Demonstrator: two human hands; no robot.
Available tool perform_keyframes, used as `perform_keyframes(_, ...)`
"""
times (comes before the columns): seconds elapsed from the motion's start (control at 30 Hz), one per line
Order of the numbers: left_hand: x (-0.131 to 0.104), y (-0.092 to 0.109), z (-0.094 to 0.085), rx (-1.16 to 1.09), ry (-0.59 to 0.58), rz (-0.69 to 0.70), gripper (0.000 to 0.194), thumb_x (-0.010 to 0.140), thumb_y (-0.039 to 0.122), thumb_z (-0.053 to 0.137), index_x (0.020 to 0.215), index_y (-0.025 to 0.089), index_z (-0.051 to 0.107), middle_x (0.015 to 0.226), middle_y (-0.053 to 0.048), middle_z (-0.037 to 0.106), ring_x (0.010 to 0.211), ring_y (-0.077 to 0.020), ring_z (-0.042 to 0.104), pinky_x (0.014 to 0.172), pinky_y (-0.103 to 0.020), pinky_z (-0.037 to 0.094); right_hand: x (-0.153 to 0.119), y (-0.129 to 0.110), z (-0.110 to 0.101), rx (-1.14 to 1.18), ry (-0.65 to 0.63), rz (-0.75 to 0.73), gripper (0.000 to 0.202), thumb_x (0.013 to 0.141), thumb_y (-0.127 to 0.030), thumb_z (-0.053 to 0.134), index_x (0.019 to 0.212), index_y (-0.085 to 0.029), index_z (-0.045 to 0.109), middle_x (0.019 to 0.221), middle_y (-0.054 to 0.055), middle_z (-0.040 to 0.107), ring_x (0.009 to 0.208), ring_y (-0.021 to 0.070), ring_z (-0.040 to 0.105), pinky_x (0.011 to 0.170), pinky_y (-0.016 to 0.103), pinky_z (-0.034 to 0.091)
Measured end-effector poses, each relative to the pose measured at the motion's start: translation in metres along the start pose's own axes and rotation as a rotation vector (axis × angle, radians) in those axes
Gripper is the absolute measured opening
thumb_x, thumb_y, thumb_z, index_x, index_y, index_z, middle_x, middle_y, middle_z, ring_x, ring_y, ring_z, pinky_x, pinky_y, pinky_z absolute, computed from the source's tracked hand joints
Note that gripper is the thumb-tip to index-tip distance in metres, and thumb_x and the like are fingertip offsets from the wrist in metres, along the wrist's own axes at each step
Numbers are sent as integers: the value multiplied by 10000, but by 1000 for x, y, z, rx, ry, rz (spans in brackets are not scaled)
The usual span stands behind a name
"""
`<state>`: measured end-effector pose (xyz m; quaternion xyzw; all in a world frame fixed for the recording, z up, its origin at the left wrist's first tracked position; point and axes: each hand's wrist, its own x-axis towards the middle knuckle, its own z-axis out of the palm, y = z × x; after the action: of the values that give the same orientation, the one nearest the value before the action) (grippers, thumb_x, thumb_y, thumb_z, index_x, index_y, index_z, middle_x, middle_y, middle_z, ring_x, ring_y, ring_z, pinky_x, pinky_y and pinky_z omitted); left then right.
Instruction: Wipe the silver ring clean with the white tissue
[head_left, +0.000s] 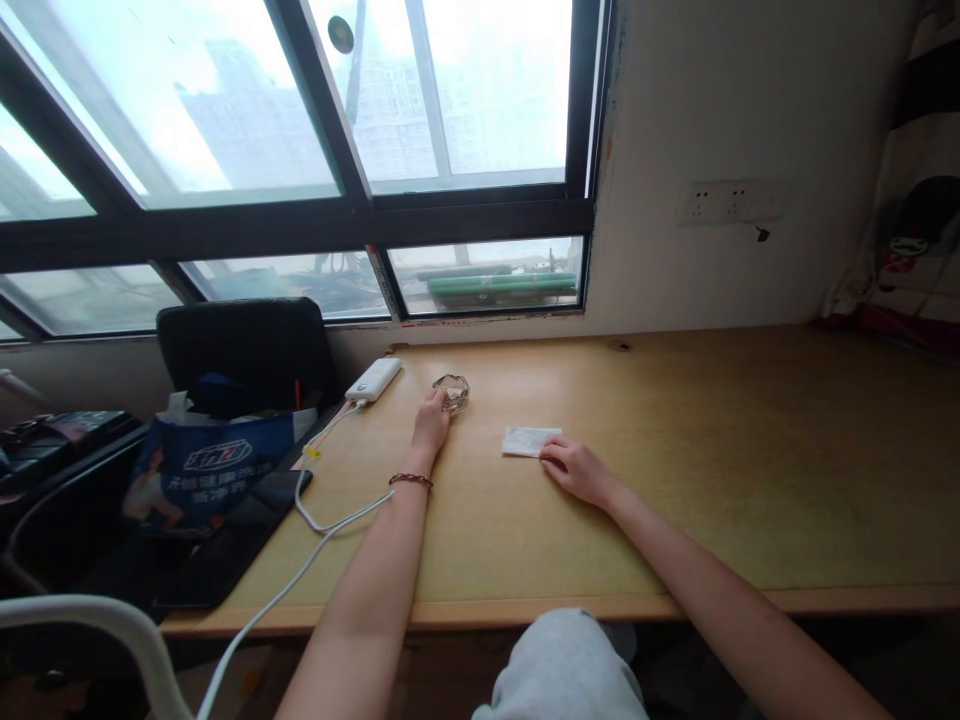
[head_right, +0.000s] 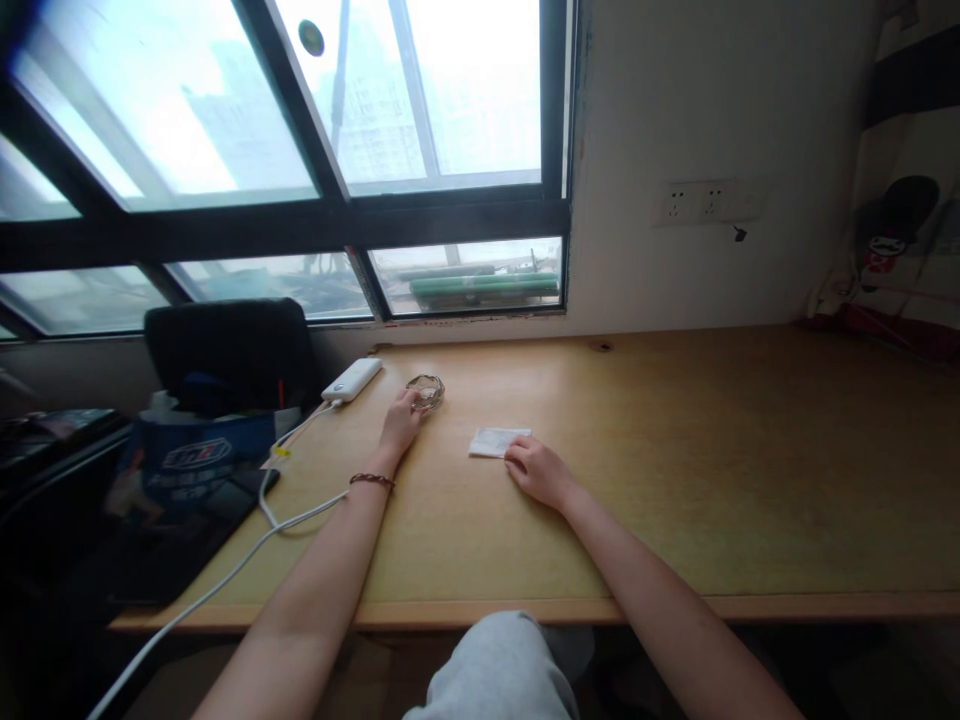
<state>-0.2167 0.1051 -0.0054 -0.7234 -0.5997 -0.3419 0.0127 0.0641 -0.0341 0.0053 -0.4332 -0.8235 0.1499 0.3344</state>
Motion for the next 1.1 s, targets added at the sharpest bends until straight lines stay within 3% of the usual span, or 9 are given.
perform_keyframes(0.5,5,-11,4,-13,52,-13,166,686,177,498,852,173,499,930,-60,529,798,-176,529,732,-274,414,-1,1,0,7,1,7,143,784,-172,473,819,-182,611,870,53,577,829,144,531,755,268,417)
perform_keyframes(0.87,12,-16,3,-29,26,-58,186,692,177,474,874,185,508,927,-56,530,842,-197,525,768,-304,412,0,0,-1,5,7,11,140,778,-163,480,810,-184,615,875,52,580,841,146,533,759,270,419)
perform_keyframes(1.1,18,-28,10,-60,96,-22,197,667,150,487,859,177,520,900,-55,548,813,-181,538,744,-290,423,-1,0,-1,15,13,0,153,785,-169,468,822,-185,616,883,50,580,842,147,532,769,267,418)
